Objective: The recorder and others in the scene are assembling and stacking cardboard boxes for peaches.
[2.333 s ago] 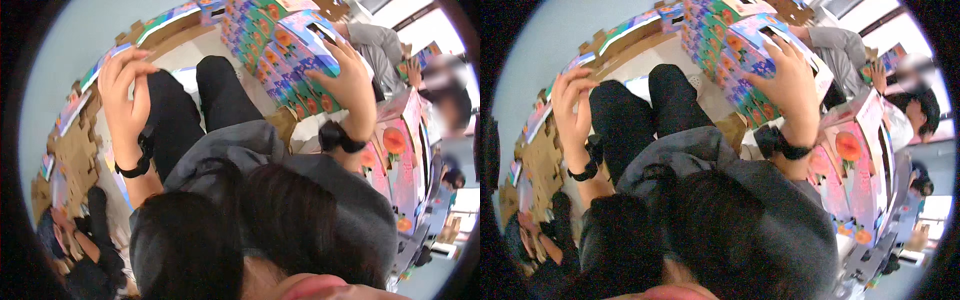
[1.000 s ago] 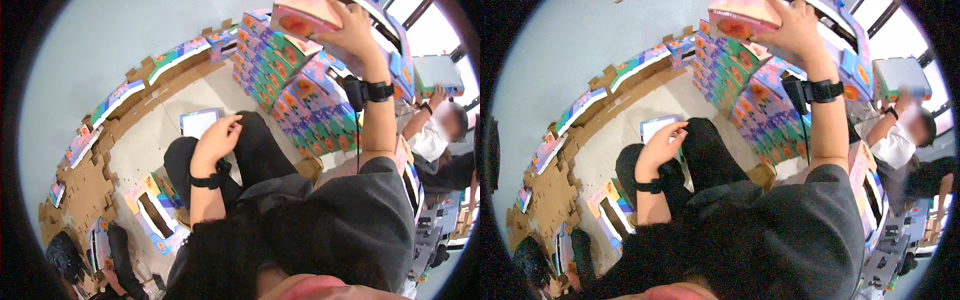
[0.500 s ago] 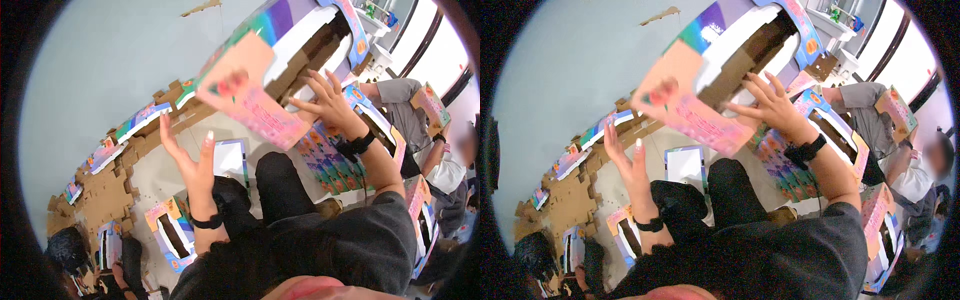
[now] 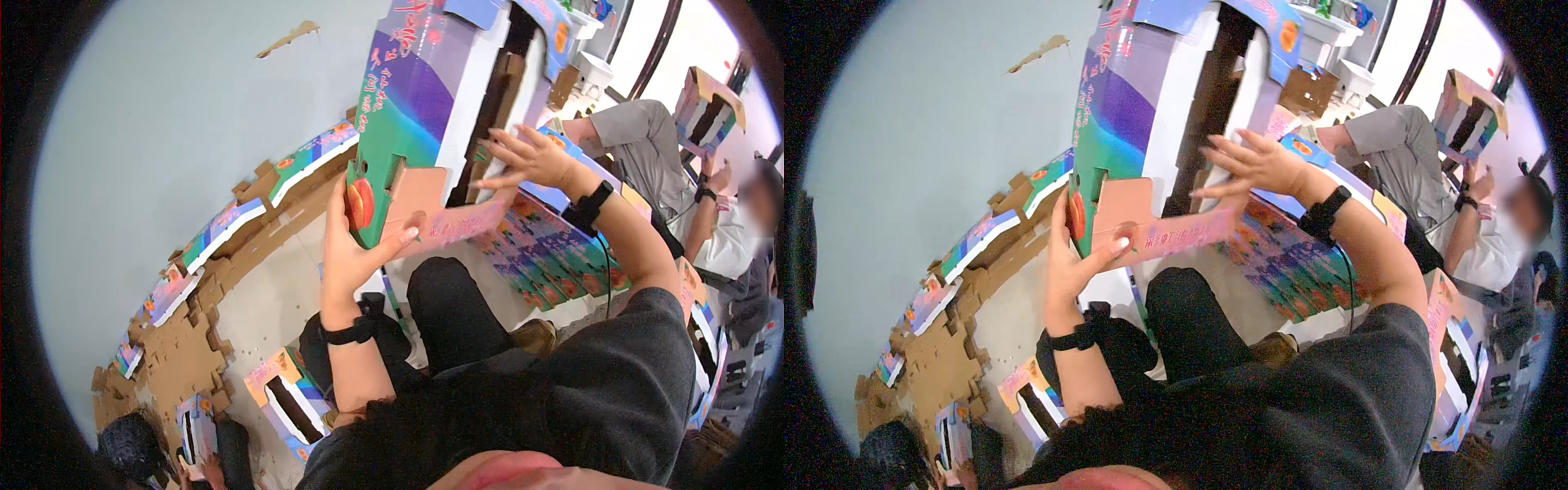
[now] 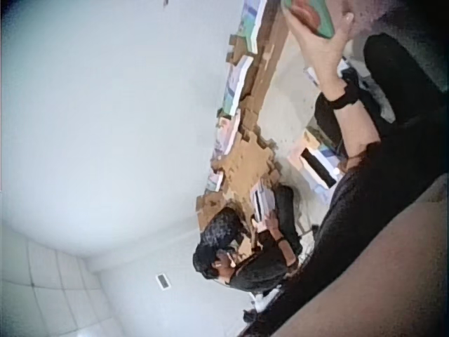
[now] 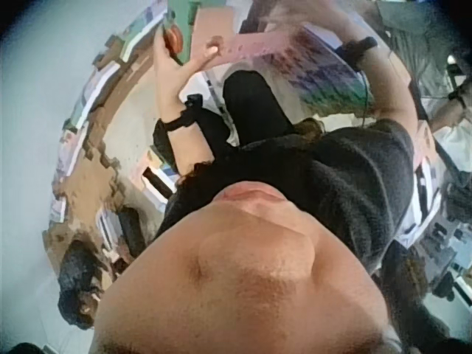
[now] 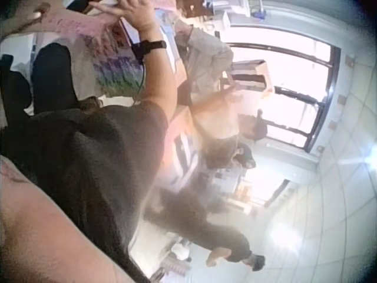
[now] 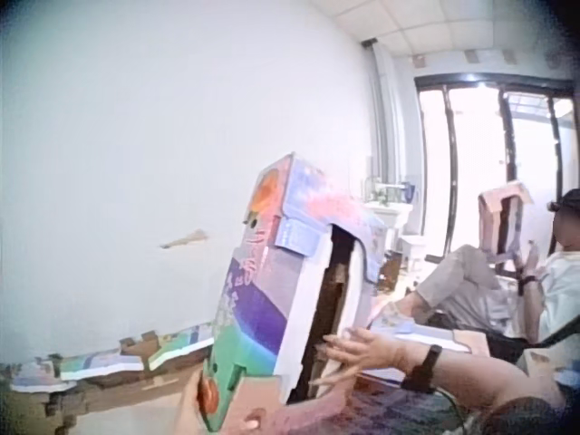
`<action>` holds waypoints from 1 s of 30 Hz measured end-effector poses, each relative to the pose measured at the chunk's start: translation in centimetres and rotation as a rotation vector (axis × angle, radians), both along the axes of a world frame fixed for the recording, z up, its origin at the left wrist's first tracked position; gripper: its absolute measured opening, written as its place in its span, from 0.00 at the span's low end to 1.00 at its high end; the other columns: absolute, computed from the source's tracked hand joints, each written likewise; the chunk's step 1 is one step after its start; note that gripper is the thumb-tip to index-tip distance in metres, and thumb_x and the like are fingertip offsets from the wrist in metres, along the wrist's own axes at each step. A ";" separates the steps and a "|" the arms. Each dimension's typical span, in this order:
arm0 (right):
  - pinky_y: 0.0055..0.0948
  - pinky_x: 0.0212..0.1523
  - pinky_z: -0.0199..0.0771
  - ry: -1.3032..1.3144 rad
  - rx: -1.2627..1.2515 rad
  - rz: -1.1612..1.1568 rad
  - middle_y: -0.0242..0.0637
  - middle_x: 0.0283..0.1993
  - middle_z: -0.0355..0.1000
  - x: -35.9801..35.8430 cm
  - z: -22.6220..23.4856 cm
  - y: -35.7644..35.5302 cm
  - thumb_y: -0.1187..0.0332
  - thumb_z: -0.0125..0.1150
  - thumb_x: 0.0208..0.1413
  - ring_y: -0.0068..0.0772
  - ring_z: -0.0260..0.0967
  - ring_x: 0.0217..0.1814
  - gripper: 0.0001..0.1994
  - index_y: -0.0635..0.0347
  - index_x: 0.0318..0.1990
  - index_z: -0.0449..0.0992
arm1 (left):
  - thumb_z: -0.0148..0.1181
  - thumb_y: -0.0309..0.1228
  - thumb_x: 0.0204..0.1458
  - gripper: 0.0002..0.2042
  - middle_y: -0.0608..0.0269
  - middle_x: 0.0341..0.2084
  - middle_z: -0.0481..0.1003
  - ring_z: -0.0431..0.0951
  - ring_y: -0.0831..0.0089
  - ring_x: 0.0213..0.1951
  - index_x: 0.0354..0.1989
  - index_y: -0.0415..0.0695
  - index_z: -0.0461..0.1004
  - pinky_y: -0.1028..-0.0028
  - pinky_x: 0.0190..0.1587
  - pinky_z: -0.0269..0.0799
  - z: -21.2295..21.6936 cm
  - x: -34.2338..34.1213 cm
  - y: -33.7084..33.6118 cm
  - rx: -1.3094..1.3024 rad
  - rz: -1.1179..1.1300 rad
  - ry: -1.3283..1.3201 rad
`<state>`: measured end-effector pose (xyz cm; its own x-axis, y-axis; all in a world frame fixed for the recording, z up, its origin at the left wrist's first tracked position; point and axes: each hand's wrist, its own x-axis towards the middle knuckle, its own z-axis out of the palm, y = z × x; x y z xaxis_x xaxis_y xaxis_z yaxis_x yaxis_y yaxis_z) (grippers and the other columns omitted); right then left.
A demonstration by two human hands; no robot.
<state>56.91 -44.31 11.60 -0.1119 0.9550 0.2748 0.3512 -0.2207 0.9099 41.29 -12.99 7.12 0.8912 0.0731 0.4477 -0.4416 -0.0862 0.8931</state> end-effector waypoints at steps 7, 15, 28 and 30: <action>0.48 0.68 0.50 0.896 0.368 -0.175 0.47 0.62 0.63 -3.2 0.6 4.7 0.73 0.55 0.41 0.45 0.56 0.67 0.36 0.58 0.65 0.61 | 0.77 0.40 0.35 0.49 0.49 0.53 0.60 0.61 0.56 0.57 0.64 0.36 0.53 0.58 0.60 0.57 -6.0 1.6 -3.9 0.245 0.653 -0.180; 0.46 0.73 0.25 1.659 1.000 0.066 0.69 0.71 0.35 -7.3 -5.2 14.6 0.42 0.64 0.48 0.59 0.23 0.77 0.58 0.76 0.69 0.32 | 0.78 0.45 0.34 0.53 0.46 0.53 0.60 0.60 0.50 0.56 0.65 0.35 0.49 0.55 0.59 0.55 -8.6 0.7 -6.0 0.256 0.757 -0.198; 0.31 0.60 0.66 1.049 1.043 0.195 0.47 0.60 0.63 1.3 0.6 12.2 0.73 0.77 0.34 0.36 0.64 0.61 0.51 0.63 0.69 0.53 | 0.71 0.45 0.43 0.47 0.34 0.59 0.58 0.59 0.44 0.61 0.64 0.26 0.51 0.55 0.62 0.55 -4.9 -0.3 -4.9 0.388 0.558 -0.124; 0.40 0.60 0.61 0.868 0.942 0.107 0.53 0.56 0.64 5.5 2.9 9.7 0.62 0.76 0.31 0.52 0.62 0.58 0.51 0.51 0.69 0.58 | 0.69 0.41 0.47 0.40 0.36 0.58 0.60 0.61 0.45 0.59 0.62 0.29 0.56 0.56 0.61 0.57 -4.2 -0.4 -3.9 0.301 0.446 -0.037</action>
<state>62.36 -34.63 14.46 0.3785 0.3512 0.8564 0.8032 -0.5845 -0.1153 40.93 -16.93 2.93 0.7862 0.3045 0.5377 -0.3343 -0.5223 0.7845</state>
